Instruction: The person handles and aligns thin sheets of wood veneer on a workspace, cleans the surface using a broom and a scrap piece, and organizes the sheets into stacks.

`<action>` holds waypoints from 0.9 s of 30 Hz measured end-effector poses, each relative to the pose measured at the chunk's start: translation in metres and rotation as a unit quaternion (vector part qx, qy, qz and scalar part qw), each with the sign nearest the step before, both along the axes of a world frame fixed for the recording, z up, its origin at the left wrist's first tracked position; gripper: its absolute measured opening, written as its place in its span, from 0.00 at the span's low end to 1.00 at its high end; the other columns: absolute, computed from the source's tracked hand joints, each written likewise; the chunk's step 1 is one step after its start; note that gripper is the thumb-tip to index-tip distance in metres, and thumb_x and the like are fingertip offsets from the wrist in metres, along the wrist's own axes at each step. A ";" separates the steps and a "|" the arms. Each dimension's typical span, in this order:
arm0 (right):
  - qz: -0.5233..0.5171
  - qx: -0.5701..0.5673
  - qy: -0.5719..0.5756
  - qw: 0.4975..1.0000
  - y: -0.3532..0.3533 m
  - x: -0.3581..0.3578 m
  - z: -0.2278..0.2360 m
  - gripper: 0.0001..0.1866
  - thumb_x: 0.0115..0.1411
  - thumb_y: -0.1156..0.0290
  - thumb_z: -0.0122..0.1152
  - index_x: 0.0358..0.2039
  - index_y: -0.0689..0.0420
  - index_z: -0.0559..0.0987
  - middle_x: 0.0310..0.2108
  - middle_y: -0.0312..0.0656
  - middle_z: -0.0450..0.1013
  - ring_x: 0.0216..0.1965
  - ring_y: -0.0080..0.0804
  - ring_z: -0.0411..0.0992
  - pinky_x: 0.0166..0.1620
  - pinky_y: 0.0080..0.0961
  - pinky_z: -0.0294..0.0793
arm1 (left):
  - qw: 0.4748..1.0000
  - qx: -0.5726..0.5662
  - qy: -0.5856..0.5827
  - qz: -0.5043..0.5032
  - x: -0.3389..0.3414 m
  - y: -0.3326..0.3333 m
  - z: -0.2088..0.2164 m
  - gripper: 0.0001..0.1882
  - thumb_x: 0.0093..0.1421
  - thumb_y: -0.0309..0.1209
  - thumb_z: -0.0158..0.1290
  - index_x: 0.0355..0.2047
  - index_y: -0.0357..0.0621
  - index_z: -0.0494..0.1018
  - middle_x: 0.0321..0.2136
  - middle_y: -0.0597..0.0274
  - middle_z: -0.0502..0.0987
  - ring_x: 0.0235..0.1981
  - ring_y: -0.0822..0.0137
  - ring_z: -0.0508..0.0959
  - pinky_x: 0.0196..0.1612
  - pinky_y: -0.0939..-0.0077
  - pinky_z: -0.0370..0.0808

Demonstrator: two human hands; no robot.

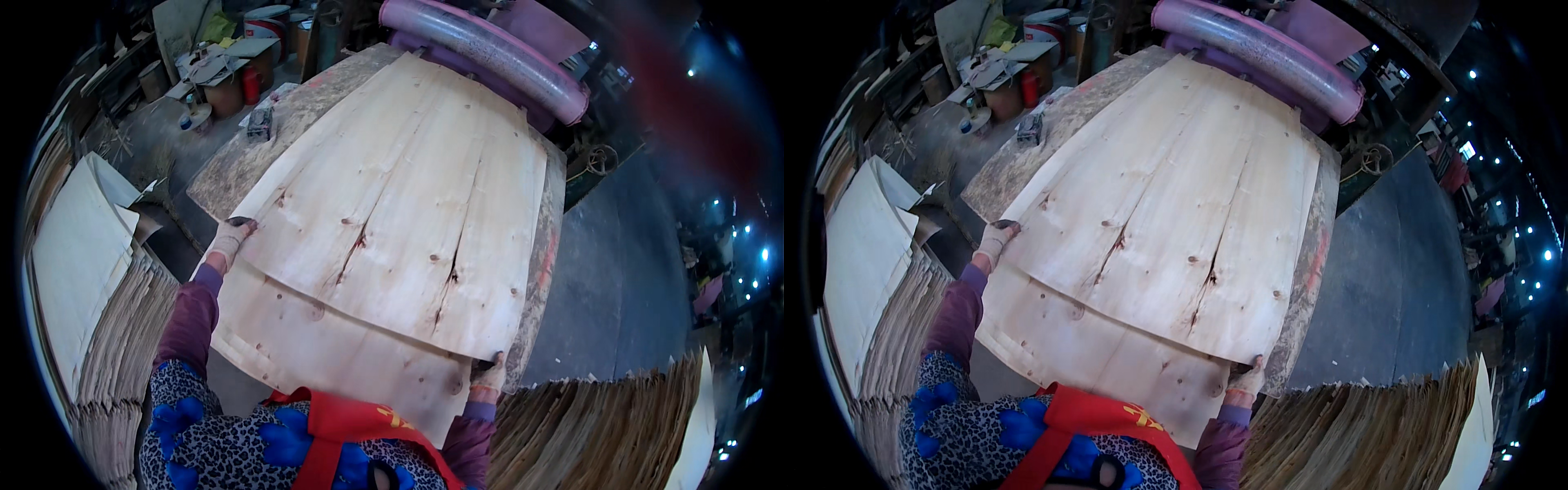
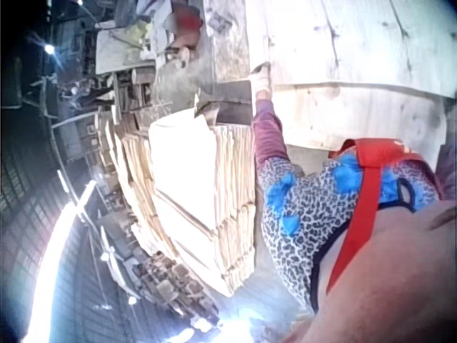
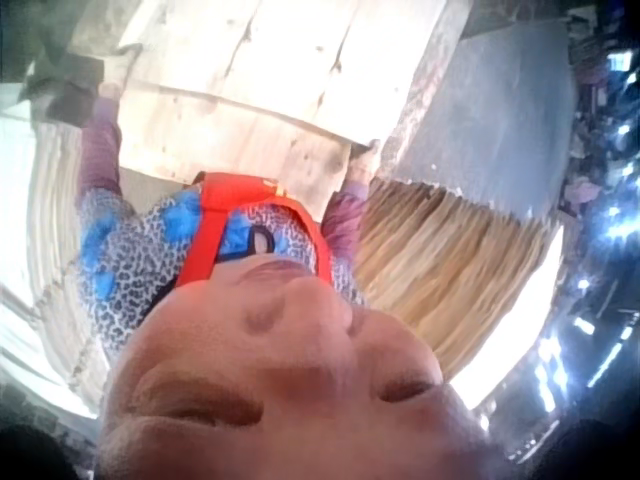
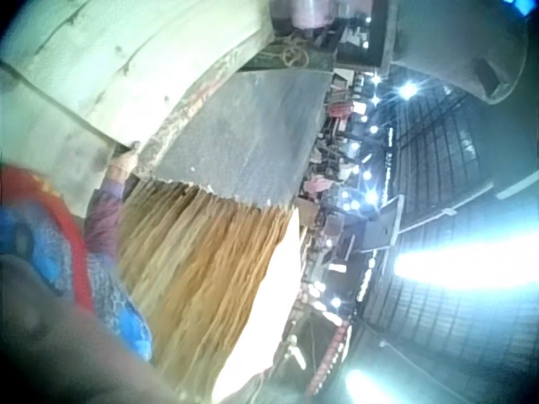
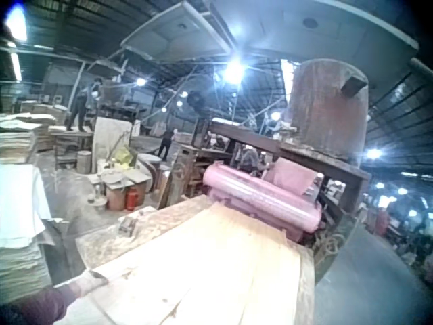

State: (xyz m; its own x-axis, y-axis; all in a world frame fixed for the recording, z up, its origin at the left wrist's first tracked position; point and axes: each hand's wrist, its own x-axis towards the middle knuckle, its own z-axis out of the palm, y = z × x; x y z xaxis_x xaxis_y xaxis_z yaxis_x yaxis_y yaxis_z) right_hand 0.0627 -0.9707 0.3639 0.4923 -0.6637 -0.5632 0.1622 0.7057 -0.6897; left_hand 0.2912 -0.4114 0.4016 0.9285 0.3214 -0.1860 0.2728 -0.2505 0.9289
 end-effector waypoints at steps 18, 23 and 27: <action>0.107 -0.194 0.097 0.970 -0.001 0.069 0.002 0.12 0.57 0.59 0.49 0.32 0.55 0.69 0.13 0.38 0.66 0.10 0.29 0.62 0.14 0.25 0.62 | 0.993 0.066 -0.090 0.033 0.146 0.007 -0.035 0.07 0.47 0.30 0.56 0.27 0.42 0.78 0.20 0.67 0.76 0.20 0.75 0.71 0.25 0.77 0.68; 0.055 -0.230 0.119 0.964 -0.017 0.131 0.016 0.10 0.57 0.62 0.50 0.27 0.55 0.67 0.11 0.36 0.63 0.09 0.26 0.60 0.12 0.22 0.61 | 0.992 0.104 -0.072 0.025 0.195 -0.026 -0.037 0.15 0.45 0.39 0.57 0.28 0.40 0.77 0.23 0.59 0.77 0.24 0.68 0.75 0.28 0.74 0.69; 0.059 -0.254 0.128 0.957 -0.047 0.195 0.011 0.12 0.58 0.61 0.47 0.24 0.55 0.68 0.13 0.36 0.65 0.12 0.25 0.64 0.15 0.22 0.65 | 0.993 0.079 -0.067 0.063 0.262 -0.035 -0.056 0.21 0.44 0.45 0.57 0.29 0.39 0.77 0.26 0.55 0.77 0.27 0.65 0.76 0.31 0.72 0.70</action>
State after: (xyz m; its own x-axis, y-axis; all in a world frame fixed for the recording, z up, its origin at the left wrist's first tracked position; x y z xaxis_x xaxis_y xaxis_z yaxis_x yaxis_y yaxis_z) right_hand 0.2575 -1.0177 0.3752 0.4694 -0.8320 -0.2957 -0.1189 0.2723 -0.9548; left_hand 0.5533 -0.4460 0.3452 0.8917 0.4527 -0.0010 0.1879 -0.3682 0.9106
